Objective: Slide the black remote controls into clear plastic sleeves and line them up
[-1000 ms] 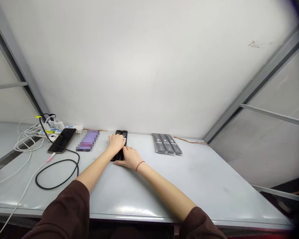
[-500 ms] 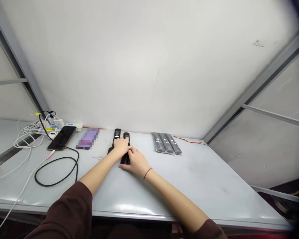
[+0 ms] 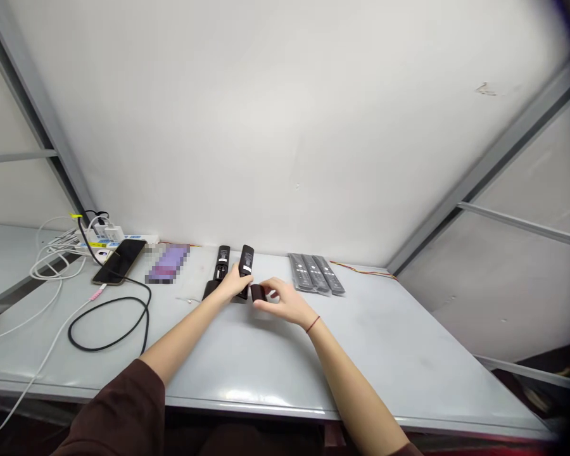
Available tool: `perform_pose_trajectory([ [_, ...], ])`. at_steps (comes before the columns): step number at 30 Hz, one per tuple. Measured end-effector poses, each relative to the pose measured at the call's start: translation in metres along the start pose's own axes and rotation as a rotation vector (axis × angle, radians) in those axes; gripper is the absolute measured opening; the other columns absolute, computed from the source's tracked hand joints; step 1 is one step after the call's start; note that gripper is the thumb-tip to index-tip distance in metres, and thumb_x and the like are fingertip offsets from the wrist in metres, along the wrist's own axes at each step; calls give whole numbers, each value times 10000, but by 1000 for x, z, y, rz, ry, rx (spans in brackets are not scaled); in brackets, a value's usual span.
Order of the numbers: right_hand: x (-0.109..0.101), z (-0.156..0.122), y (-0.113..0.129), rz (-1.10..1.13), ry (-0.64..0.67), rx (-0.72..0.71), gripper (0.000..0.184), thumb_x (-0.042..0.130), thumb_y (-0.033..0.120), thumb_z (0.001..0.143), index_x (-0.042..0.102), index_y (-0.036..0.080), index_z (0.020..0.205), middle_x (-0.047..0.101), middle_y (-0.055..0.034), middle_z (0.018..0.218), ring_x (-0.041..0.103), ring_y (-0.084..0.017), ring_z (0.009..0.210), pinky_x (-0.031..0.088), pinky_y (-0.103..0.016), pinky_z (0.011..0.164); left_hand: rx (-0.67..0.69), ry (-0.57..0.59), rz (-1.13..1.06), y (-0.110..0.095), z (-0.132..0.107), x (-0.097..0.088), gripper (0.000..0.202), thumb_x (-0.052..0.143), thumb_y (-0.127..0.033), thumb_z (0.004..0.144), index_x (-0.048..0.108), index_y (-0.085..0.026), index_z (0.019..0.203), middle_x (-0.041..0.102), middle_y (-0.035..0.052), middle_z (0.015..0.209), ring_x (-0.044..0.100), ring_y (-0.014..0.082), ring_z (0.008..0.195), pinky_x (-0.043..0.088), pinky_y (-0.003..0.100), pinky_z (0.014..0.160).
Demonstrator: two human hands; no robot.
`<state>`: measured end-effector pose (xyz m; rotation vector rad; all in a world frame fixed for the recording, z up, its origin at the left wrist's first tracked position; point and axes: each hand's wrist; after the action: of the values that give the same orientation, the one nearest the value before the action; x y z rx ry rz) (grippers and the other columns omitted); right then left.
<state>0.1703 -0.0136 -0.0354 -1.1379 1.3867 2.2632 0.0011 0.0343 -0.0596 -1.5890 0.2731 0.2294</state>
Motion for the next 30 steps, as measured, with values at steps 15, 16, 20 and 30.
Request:
perform_pose_trajectory([
  [15,34,4,3,-270,-303,-295,505,646,449,773,521,199,1193,565,-126,1217,506,-285,1122,433,-475,935,-297,243,-1108,-9,-32,3,445,310,-430,935,597,-123,1082,654,116,991,626,186,870,523,329,760],
  [16,35,4,2,-279,-294,-286,496,639,447,780,521,206,1197,557,-126,1229,499,-287,1132,427,-483,940,-280,248,-1111,-9,-32,2,445,308,-427,937,591,-127,1103,646,117,1032,620,188,908,521,337,787],
  [20,35,4,-1,-278,-248,-269,510,634,414,783,505,224,1238,510,-133,1274,463,-296,1177,417,-499,952,-218,262,-1035,-6,-31,1,488,277,-465,935,598,-137,1101,625,130,1105,608,198,981,518,341,820],
  [30,28,3,-5,-295,-224,-213,824,700,427,699,331,200,1401,460,-170,1284,481,-308,1143,423,-487,941,-200,283,-991,1,-28,6,371,467,-440,877,538,-198,1149,650,105,1040,649,198,880,533,354,780],
])
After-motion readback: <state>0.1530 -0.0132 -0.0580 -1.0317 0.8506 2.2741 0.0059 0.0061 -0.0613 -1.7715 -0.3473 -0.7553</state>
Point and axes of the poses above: each hand's wrist, its own z-axis towards the middle knuckle, its own x-axis out of the palm, y = z × x
